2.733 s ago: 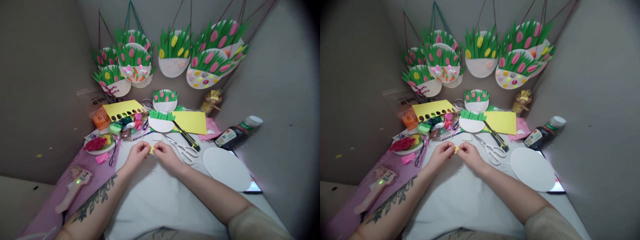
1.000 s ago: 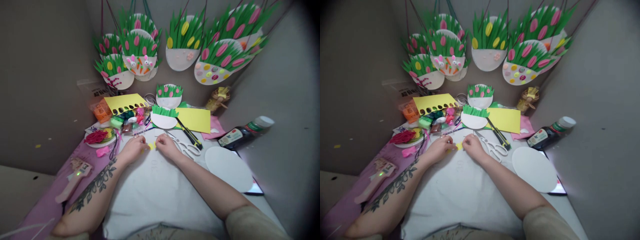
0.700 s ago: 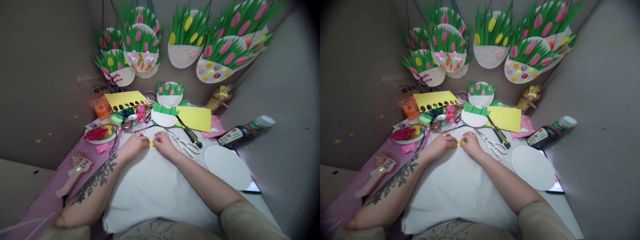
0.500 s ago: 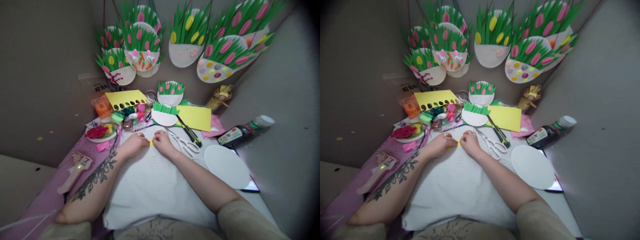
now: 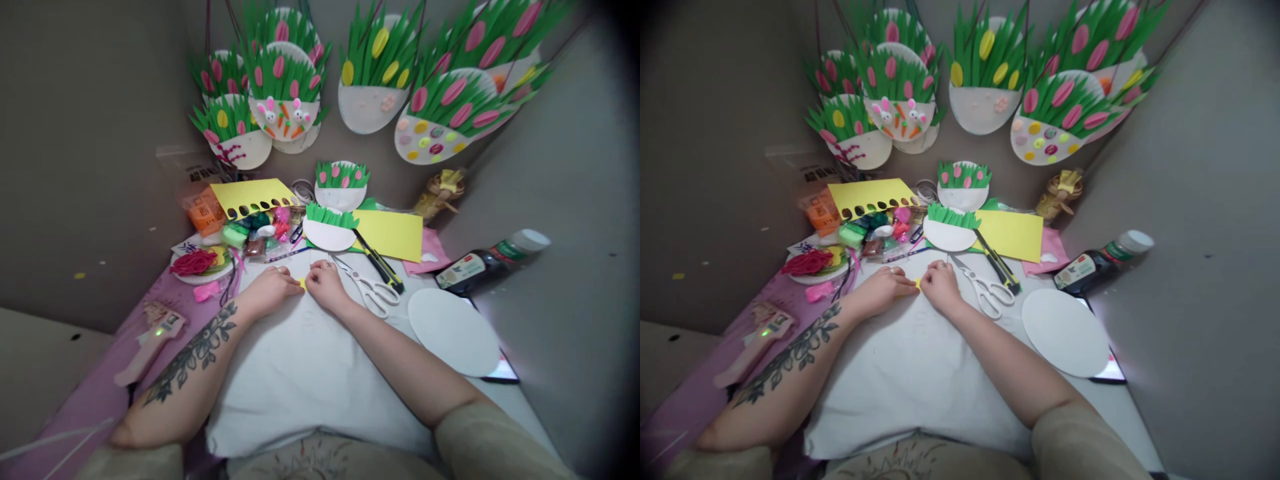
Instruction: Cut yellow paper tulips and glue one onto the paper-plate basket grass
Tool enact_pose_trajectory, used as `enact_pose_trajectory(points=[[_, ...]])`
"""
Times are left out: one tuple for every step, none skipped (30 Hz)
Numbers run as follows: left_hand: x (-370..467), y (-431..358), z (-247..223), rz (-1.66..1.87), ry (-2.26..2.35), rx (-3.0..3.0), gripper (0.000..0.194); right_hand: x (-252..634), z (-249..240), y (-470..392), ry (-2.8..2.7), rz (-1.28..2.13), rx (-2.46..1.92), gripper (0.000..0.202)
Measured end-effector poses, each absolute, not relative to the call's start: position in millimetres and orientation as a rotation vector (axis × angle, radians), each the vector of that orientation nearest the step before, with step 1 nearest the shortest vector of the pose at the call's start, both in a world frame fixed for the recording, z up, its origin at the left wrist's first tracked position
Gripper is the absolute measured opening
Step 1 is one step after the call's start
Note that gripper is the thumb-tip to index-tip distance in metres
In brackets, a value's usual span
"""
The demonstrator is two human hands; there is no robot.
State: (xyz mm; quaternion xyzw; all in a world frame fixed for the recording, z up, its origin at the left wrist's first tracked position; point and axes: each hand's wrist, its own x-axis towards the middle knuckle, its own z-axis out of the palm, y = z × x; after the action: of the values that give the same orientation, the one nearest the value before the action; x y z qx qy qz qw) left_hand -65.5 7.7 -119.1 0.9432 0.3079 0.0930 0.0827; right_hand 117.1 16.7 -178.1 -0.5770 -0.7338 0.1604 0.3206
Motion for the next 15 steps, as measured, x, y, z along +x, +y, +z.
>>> enact_pose_trajectory(points=[[-64.8,6.6,-118.7,0.260,0.909,2.832,0.023,117.1,-178.3,16.6,-1.927,0.418,-1.518,0.014],[-64.1,5.6,-118.3,0.243,0.900,2.845,0.022,117.0,-178.5,16.6,-1.926,0.414,-1.521,0.014],[-63.3,4.8,-117.9,0.233,0.898,2.855,0.021,116.8,-178.7,16.7,-1.927,0.411,-1.522,0.014],[-62.6,4.1,-117.4,0.222,0.904,2.864,0.021,116.6,-178.8,16.9,-1.928,0.407,-1.523,0.014],[-61.9,3.7,-117.1,0.211,0.912,2.873,0.020,116.3,-178.8,17.1,-1.928,0.403,-1.524,0.014],[-61.3,3.5,-116.9,0.201,0.917,2.882,0.020,116.0,-178.8,17.3,-1.926,0.400,-1.522,0.014],[-60.8,3.4,-116.7,0.193,0.920,2.889,0.020,115.7,-178.7,17.5,-1.924,0.397,-1.518,0.014],[-60.5,3.4,-116.7,0.187,0.920,2.893,0.020,115.7,-178.6,17.6,-1.920,0.397,-1.513,0.014],[-60.3,3.4,-116.8,0.183,0.919,2.896,0.020,116.0,-178.3,17.6,-1.915,0.401,-1.508,0.014],[-60.3,3.5,-117.0,0.181,0.918,2.897,0.021,116.6,-178.0,17.3,-1.908,0.408,-1.503,0.014],[-60.4,3.5,-117.2,0.179,0.916,2.899,0.021,117.6,-177.5,16.6,-1.903,0.421,-1.494,0.014],[-60.7,3.5,-117.5,0.178,0.914,2.901,0.021,119.0,-176.9,15.5,-1.898,0.439,-1.481,0.013],[-61.1,3.4,-117.9,0.177,0.914,2.903,0.022,120.6,-176.1,13.9,-1.897,0.459,-1.462,0.012],[-61.5,3.3,-118.4,0.178,0.914,2.906,0.022,122.4,-175.2,12.0,-1.900,0.477,-1.438,0.014],[-61.9,3.2,-118.9,0.179,0.916,2.909,0.022,124.2,-174.1,9.7,-1.912,0.491,-1.412,0.018]])
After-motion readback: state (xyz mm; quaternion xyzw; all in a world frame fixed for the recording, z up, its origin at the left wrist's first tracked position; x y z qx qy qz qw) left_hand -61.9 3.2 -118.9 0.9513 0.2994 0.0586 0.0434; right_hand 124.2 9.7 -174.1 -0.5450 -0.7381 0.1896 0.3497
